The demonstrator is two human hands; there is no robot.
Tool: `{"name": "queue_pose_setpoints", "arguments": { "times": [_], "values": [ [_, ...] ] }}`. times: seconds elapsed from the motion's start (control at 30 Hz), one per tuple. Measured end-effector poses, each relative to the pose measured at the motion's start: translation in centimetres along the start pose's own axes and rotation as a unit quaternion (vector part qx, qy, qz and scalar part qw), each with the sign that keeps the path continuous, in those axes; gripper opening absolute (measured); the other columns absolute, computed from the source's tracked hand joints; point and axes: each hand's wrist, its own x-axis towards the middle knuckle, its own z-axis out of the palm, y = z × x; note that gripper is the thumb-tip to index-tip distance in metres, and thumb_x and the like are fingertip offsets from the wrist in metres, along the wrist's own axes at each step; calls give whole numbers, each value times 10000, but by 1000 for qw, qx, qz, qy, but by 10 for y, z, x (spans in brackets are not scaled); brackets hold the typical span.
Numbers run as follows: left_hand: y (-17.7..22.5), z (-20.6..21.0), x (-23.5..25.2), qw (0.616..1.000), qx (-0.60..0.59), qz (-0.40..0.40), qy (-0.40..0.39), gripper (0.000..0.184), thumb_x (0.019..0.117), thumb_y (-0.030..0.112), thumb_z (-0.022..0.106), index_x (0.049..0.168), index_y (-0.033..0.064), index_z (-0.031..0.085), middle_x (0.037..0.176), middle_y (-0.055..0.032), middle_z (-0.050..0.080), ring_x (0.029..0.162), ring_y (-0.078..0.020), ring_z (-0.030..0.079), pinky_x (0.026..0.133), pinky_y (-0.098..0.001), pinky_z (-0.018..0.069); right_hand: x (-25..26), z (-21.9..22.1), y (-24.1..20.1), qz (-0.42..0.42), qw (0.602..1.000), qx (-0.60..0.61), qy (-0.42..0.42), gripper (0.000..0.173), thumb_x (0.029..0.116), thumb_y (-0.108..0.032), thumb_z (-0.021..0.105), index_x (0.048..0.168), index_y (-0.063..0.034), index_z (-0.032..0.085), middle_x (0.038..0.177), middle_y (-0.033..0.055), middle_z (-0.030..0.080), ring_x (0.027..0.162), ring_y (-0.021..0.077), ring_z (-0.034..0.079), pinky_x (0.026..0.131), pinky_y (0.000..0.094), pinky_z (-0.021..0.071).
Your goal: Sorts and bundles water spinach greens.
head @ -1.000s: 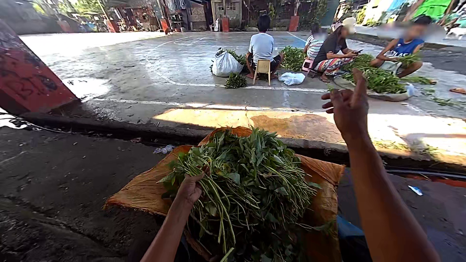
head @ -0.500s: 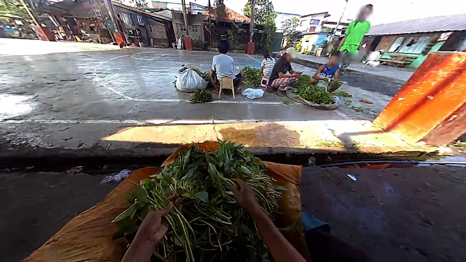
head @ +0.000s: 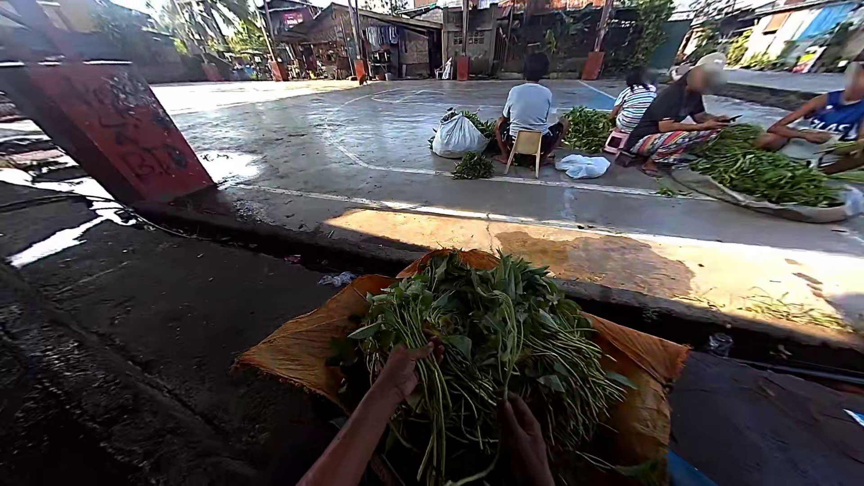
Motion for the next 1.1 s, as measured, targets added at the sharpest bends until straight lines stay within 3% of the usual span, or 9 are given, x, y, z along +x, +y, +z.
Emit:
{"name": "queue_pose_setpoints", "arguments": {
  "times": [0.17,0.3,0.73,0.87,0.97,1.1],
  "values": [
    [-2,2,-1,999,28,17,-25,187,983,-104,537,1148,-21,563,989,-129,706,828,-209,714,778,-338,613,-17,3,29,-3,1000,-11,1,268,1007,-36,488,1197,51,655,1010,32,701,846,1,623,804,184,519],
    [2,4,-7,998,40,35,-44,193,978,-109,542,1150,-27,569,984,-131,709,823,-204,715,776,-328,613,-18,-3,35,-25,999,-28,11,255,996,-41,513,1172,42,678,1028,44,709,871,14,640,817,189,530],
    [7,4,-5,998,18,42,-34,202,975,-111,554,1166,-45,574,1001,-157,719,848,-225,725,806,-343,611,17,-22,23,-119,982,-147,10,262,921,-60,605,1134,31,728,965,65,634,839,31,619,746,155,530],
    [-2,6,-5,996,68,48,-22,229,973,-87,579,1197,-43,566,1039,-156,715,846,-224,724,777,-344,614,1,-15,31,-129,977,-170,-19,271,899,-54,642,1134,53,726,964,92,623,813,51,609,729,179,534],
    [-7,8,-8,987,137,86,18,252,979,-17,625,1219,-32,551,1026,-119,660,844,-163,688,767,-298,603,-12,-6,34,-156,965,-209,-19,257,892,-46,659,1113,58,738,929,116,616,790,75,598,716,190,522],
    [-6,4,-4,973,189,123,51,288,917,-1,721,1173,-20,592,1034,-123,658,889,-150,666,802,-287,575,-25,6,29,-178,947,-268,-10,231,873,-42,687,1071,64,742,919,175,637,765,169,621,701,283,548]
  ]
}}
